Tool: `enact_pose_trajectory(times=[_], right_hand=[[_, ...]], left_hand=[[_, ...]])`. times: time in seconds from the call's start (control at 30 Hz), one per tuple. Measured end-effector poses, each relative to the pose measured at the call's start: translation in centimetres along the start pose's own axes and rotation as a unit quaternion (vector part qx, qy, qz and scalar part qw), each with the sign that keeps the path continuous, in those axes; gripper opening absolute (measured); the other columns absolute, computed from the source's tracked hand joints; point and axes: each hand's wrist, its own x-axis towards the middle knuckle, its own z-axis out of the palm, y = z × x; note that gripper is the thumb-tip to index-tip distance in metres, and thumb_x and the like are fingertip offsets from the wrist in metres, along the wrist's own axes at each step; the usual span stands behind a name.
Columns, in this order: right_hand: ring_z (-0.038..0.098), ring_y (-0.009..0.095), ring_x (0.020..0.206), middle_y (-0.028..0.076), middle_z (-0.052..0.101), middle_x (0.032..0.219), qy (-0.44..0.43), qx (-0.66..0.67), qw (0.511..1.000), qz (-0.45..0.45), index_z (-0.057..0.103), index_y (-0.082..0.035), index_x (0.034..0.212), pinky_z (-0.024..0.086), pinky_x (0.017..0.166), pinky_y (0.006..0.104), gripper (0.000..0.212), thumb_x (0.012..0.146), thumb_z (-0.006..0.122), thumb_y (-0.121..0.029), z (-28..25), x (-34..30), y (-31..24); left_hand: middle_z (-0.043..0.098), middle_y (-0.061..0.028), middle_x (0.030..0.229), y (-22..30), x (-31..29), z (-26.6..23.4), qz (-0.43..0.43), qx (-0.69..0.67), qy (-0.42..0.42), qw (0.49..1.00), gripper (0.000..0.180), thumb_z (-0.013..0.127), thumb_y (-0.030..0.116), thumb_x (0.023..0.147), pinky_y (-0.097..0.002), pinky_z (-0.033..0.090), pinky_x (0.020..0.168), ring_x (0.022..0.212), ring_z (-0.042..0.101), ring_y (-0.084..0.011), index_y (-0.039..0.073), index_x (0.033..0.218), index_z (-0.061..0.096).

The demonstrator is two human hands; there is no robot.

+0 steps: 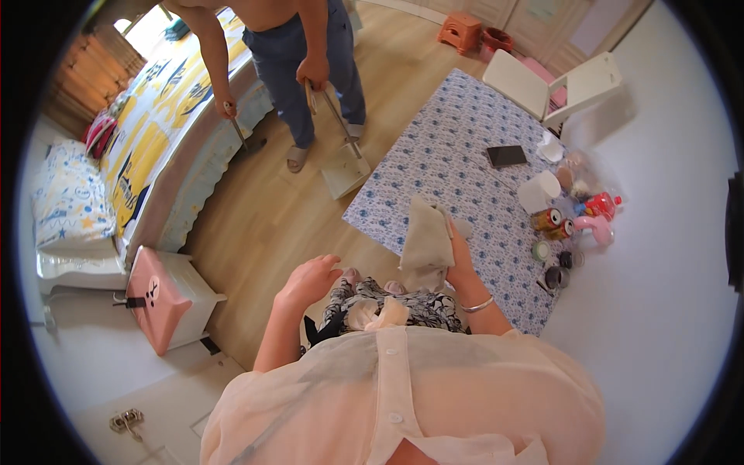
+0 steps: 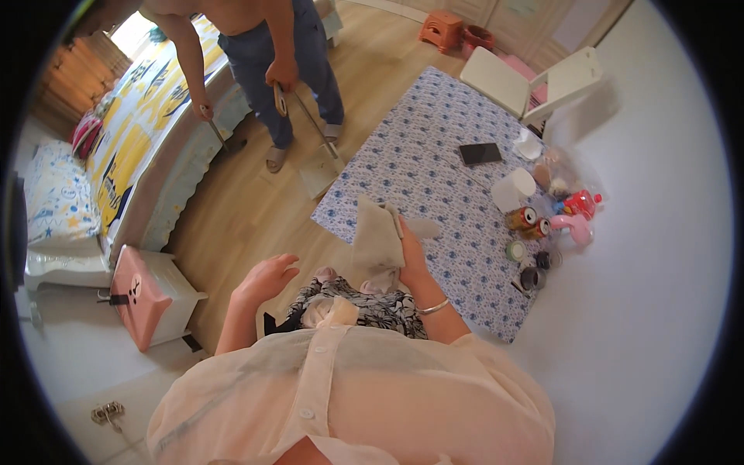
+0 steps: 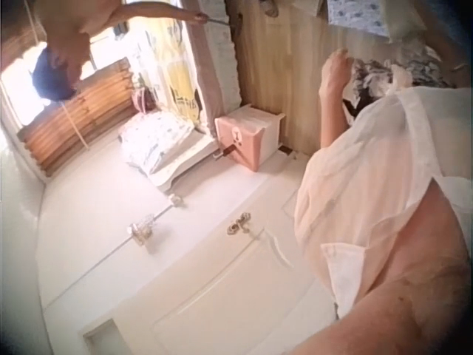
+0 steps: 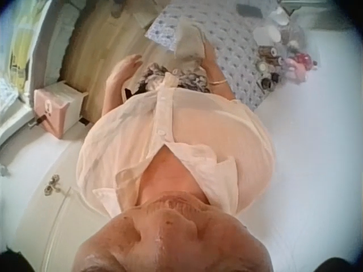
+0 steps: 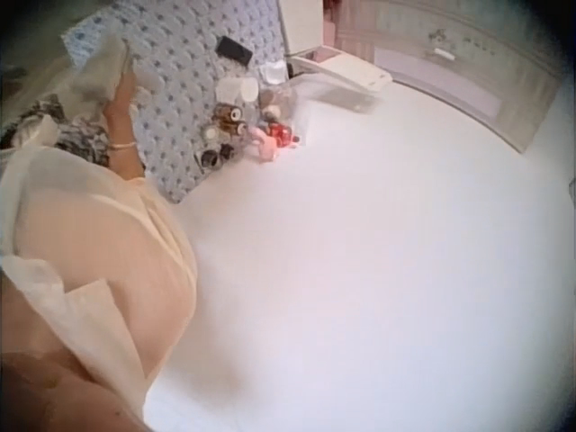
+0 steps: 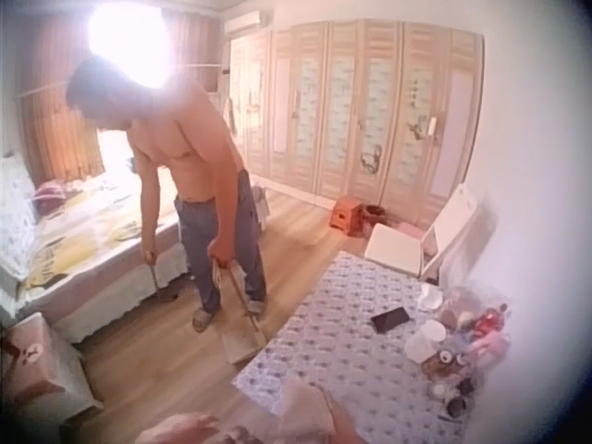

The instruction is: Cleaning and wiping down small plastic stools and a chair with a cloth, and preparing pink plastic trays.

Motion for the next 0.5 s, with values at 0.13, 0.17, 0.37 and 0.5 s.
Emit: enact_pose_trajectory(times=[0.13, 0.17, 0.37, 0.5], right_hand=[[0.054, 0.010, 0.083, 0.003, 0.057, 0.097, 0.024, -0.059, 0.998, 0.012, 0.051, -0.006, 0.111, 0.044, 0.070, 0.0247, 0.041, 0.090, 0.038, -0.039, 0.2, -0.3, -1.6], [0.054, 0.010, 0.080, 0.003, 0.057, 0.094, 0.057, -0.087, 0.994, 0.035, 0.053, -0.006, 0.108, 0.045, 0.068, 0.0251, 0.040, 0.089, 0.040, -0.039, -0.3, 0.0, -2.0], [0.057, 0.015, 0.086, 0.005, 0.056, 0.103, 0.121, -0.046, 0.990, 0.056, 0.048, -0.006, 0.115, 0.048, 0.070, 0.0285, 0.043, 0.087, 0.044, -0.038, -2.3, 1.0, -2.6], [0.057, 0.014, 0.077, 0.007, 0.058, 0.092, 0.121, -0.037, 0.991, 0.041, 0.054, -0.003, 0.104, 0.047, 0.065, 0.0285, 0.041, 0.087, 0.044, -0.039, -3.0, 1.6, -2.7]], left_hand=[[0.057, -0.0169, 0.099, 0.2, -0.4, -0.2, -0.048, 0.021, -0.001, 0.999, 0.031, 0.048, 0.025, 0.083, -0.0389, 0.042, 0.078, 0.093, 0.052, -0.0328, 0.008, 0.109, 0.051], [0.057, -0.0172, 0.098, 0.3, -0.5, -0.3, -0.076, 0.036, -0.004, 0.996, 0.030, 0.048, 0.025, 0.083, -0.0393, 0.042, 0.078, 0.094, 0.052, -0.0330, 0.008, 0.109, 0.051], [0.056, -0.0172, 0.101, -1.3, -1.2, -0.7, -0.163, -0.001, 0.032, 0.986, 0.031, 0.050, 0.025, 0.082, -0.0395, 0.042, 0.079, 0.095, 0.052, -0.0329, 0.007, 0.107, 0.051], [0.056, -0.0170, 0.102, -4.2, -2.5, -1.2, -0.222, 0.011, 0.104, 0.969, 0.031, 0.051, 0.024, 0.082, -0.0397, 0.042, 0.079, 0.096, 0.051, -0.0324, 0.007, 0.107, 0.051]])
